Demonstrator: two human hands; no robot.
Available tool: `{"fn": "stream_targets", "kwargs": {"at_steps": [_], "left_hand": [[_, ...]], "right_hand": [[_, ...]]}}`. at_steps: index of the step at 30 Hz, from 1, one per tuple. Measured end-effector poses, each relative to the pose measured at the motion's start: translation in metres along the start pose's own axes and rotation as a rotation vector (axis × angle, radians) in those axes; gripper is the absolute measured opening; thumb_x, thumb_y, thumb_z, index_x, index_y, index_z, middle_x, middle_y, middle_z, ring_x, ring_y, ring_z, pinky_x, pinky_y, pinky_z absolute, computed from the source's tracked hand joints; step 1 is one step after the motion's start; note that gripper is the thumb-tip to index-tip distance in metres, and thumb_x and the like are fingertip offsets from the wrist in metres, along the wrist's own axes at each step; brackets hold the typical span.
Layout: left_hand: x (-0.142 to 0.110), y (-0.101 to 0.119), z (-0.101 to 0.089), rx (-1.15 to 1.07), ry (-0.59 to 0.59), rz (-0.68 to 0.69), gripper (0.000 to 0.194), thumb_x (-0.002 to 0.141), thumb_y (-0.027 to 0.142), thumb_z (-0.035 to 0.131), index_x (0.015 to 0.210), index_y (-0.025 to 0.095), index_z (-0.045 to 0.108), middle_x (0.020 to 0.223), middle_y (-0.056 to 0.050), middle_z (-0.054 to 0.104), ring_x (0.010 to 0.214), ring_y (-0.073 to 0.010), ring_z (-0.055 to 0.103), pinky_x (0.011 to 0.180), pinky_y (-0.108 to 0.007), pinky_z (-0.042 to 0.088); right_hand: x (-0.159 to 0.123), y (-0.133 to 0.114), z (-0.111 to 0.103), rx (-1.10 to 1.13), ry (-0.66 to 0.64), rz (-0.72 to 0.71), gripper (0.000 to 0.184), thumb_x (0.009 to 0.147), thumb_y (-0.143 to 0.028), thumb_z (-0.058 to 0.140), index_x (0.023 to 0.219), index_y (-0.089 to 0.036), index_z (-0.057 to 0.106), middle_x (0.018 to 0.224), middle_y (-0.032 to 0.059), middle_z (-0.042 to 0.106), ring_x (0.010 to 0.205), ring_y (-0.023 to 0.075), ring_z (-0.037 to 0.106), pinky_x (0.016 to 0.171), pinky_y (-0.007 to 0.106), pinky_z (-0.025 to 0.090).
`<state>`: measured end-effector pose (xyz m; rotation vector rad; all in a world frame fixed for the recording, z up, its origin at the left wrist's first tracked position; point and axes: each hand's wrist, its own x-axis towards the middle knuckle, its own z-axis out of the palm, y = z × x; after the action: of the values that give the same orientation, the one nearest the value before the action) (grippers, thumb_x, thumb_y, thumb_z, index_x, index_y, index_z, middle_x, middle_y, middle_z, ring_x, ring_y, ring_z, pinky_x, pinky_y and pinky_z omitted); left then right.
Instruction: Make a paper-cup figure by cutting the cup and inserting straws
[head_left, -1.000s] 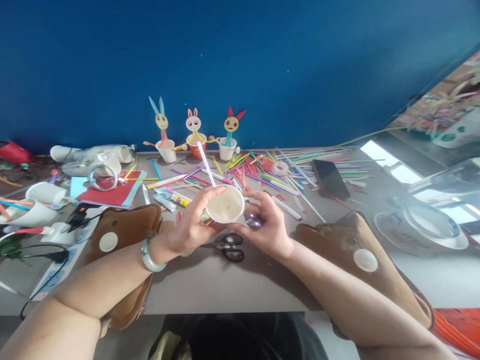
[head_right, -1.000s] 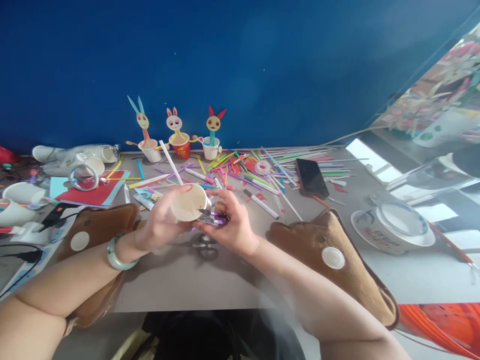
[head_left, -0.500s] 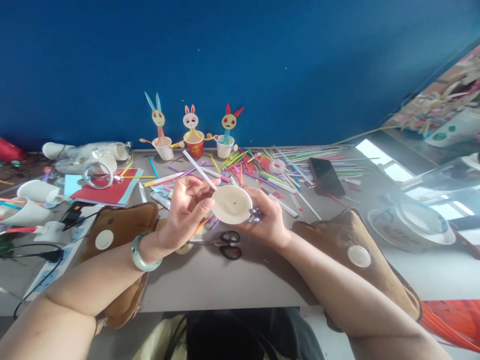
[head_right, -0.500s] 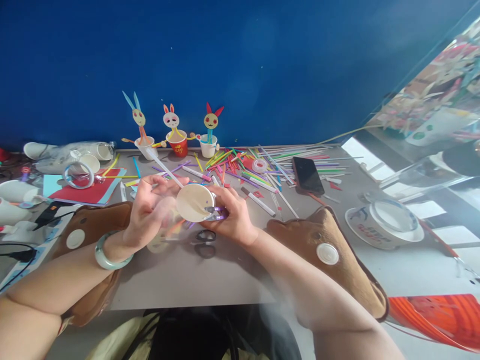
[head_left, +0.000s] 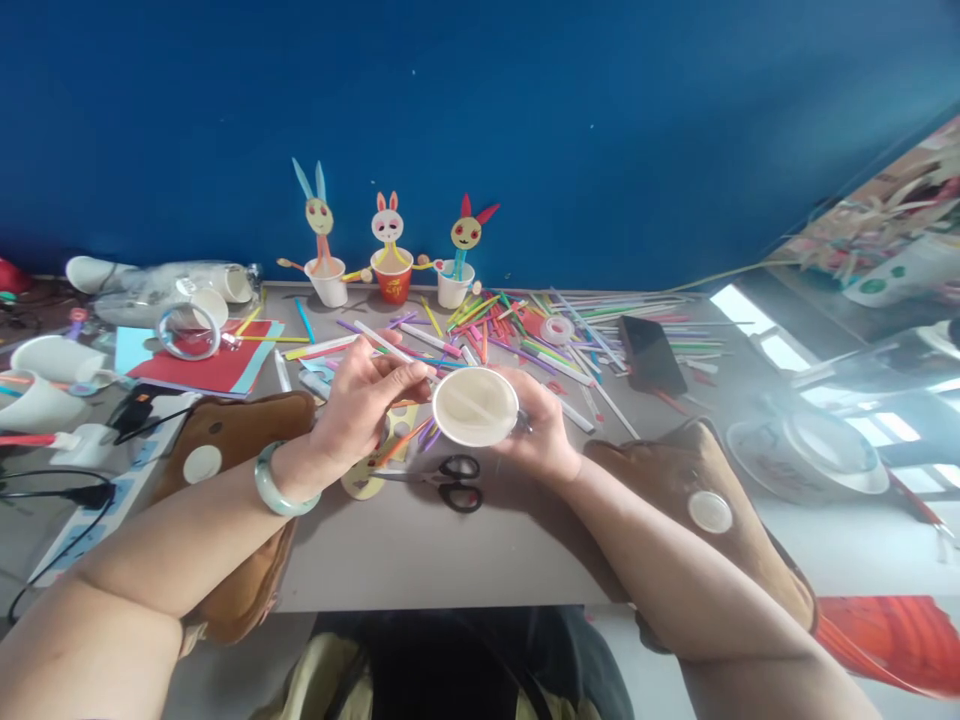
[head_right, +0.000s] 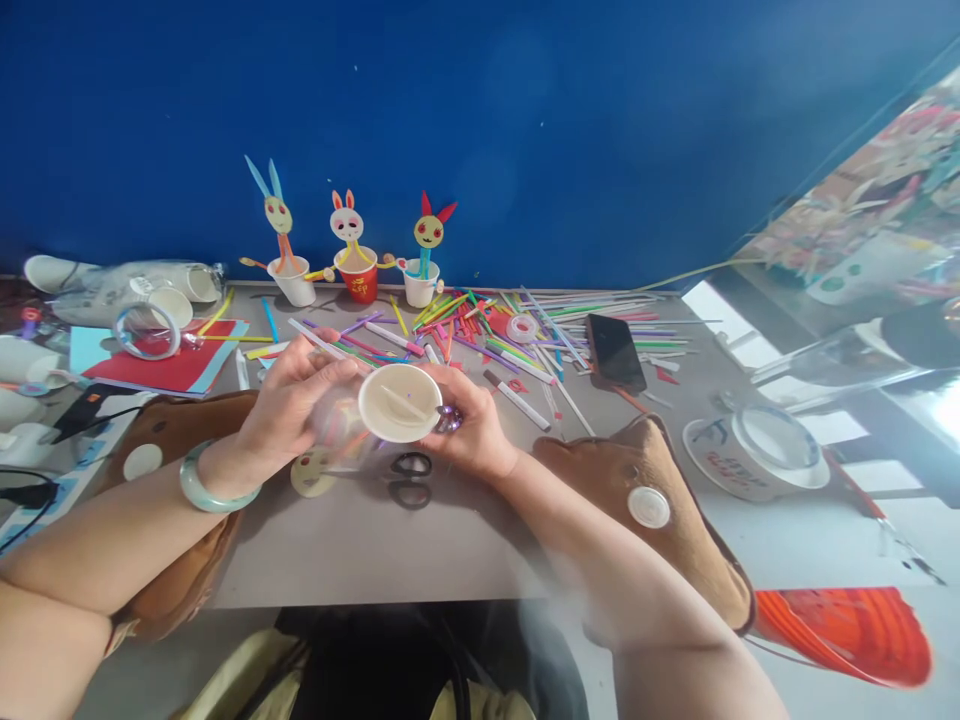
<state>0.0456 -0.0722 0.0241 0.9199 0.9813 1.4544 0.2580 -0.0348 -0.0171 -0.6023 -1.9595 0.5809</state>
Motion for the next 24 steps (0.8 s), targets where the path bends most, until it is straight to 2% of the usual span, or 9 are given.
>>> {"fn": "stream_targets", "kwargs": {"at_steps": [6,16,24], "left_hand": [[0.0014,-0.0034,-0.0013,0.017,-0.020,0.023,0.033,0.072,0.031,0.084,0.088,0.018,0.058,0.073,0.001,0.074,0.061,-0.0133,0.070,0.062,-0.024,0.058],[0.0014,-0.0051,0.0010,0.017,-0.002,0.021,0.037,0.069,0.035,0.086,0.082,0.019,0.055,0.070,0.001,0.074,0.058,-0.0140,0.069,0.061,-0.028,0.058],[0.0029,-0.0075,-0.0025,0.013,-0.014,0.022,0.037,0.071,0.036,0.085,0.085,0.020,0.054,0.071,0.002,0.073,0.064,-0.0156,0.071,0.065,-0.029,0.059]], "right_hand": [[0.0009,0.0016,0.0007,0.050,-0.022,0.029,0.056,0.074,-0.047,0.082,0.119,-0.018,0.064,0.115,0.0131,0.074,0.100,0.0257,0.073,0.087,0.033,0.059],[-0.0015,0.0034,0.0002,0.006,-0.044,0.144,0.060,0.070,-0.049,0.083,0.119,-0.019,0.064,0.112,0.0125,0.074,0.101,0.0275,0.072,0.090,0.038,0.057],[-0.0007,0.0035,0.0027,0.008,-0.027,0.088,0.053,0.073,-0.040,0.081,0.118,-0.019,0.064,0.111,0.0110,0.075,0.100,0.0251,0.072,0.087,0.034,0.058]]}}
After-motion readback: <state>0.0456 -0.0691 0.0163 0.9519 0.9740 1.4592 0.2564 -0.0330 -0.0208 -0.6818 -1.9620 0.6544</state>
